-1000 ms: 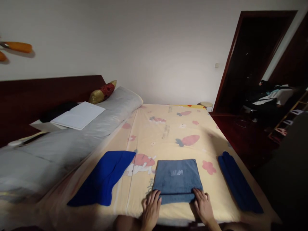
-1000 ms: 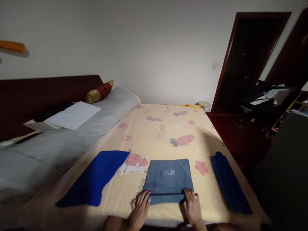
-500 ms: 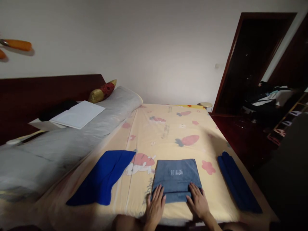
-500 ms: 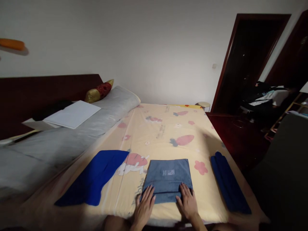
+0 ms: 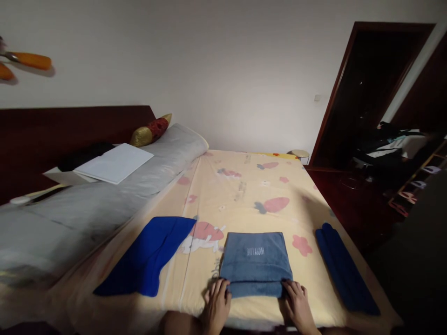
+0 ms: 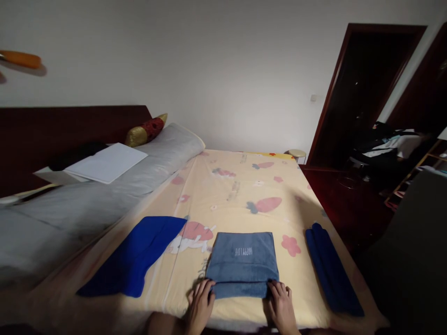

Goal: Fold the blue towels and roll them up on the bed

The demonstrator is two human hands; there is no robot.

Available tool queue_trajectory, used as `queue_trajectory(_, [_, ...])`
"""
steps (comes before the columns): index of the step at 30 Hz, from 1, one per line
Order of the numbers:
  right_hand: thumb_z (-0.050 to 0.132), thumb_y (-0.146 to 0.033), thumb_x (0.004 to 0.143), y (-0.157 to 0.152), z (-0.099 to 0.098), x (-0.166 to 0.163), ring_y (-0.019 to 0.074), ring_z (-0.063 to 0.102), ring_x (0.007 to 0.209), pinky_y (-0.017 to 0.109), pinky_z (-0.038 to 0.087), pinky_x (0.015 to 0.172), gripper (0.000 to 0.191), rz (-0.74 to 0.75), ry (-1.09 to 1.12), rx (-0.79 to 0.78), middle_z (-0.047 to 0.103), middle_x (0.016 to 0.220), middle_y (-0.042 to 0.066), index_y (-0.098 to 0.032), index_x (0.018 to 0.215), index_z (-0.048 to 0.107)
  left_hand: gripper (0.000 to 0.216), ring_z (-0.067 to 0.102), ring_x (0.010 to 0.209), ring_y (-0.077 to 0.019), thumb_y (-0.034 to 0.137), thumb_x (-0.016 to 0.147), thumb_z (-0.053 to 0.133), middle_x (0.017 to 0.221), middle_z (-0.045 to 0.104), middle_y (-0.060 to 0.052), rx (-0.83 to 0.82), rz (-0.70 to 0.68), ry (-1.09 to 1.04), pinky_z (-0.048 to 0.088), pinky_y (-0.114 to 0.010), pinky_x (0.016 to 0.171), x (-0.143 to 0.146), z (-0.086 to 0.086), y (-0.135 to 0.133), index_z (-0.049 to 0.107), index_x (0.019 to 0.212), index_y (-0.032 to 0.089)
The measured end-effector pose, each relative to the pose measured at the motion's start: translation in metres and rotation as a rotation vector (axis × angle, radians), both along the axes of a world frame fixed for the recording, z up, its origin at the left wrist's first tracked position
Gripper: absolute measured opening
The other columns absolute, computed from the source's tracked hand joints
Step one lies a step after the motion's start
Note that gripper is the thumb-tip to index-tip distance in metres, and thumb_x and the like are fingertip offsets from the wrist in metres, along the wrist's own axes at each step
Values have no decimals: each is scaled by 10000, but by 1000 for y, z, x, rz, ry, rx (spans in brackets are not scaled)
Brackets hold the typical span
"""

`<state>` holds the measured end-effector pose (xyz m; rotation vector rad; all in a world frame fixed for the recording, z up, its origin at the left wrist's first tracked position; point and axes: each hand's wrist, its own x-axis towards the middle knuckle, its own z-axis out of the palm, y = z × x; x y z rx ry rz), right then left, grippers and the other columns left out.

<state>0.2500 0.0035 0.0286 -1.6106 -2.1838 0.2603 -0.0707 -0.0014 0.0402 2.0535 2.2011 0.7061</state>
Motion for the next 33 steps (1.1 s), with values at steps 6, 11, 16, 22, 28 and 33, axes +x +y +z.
queue_trajectory(6, [433,-111,723,21,26,-10,225,587,1021,346,385,898,369,-115,-161,-212,681,1048,62,-214,994,660,323,587,1001,-164,12,679,425,884,687,15,-192,-17,-20,336,-337,930,-14,25,18,613,797,247])
queue_trajectory(11, [388,-50,750,49,37,-28,282,619,980,409,394,880,397,-169,-192,-244,694,1014,158,-144,1004,678,379,629,962,-177,-28,652,401,880,717,-11,-261,50,1,358,-367,892,-18,26,36,650,785,226])
queue_trajectory(16, [388,-89,817,39,39,-88,219,520,1188,376,324,1022,495,-6,-100,-178,598,1294,65,-255,1247,568,501,532,1221,-198,57,784,355,1265,648,-62,-94,-92,48,342,-426,1037,32,0,35,623,1162,248])
queue_trajectory(22, [331,-389,958,28,10,-94,218,424,1327,425,326,1079,464,72,22,-98,449,1454,39,-274,1401,405,493,491,1282,-138,275,917,344,1422,518,8,68,-364,150,387,-323,1034,48,-27,31,374,1408,305])
queue_trajectory(28, [321,-488,958,30,-10,-13,251,415,1335,465,406,1013,494,-187,-51,6,455,1442,65,-253,1373,453,438,502,1276,-204,376,901,414,1393,547,-13,83,-79,197,342,-410,1026,-12,-19,28,497,1327,314])
queue_trajectory(33, [324,-431,965,16,-8,-10,249,402,1345,470,399,1022,458,-214,-59,113,415,1471,60,-286,1385,432,363,547,1227,-227,315,890,422,1324,614,-31,136,36,160,382,-420,976,1,-16,17,631,1186,302])
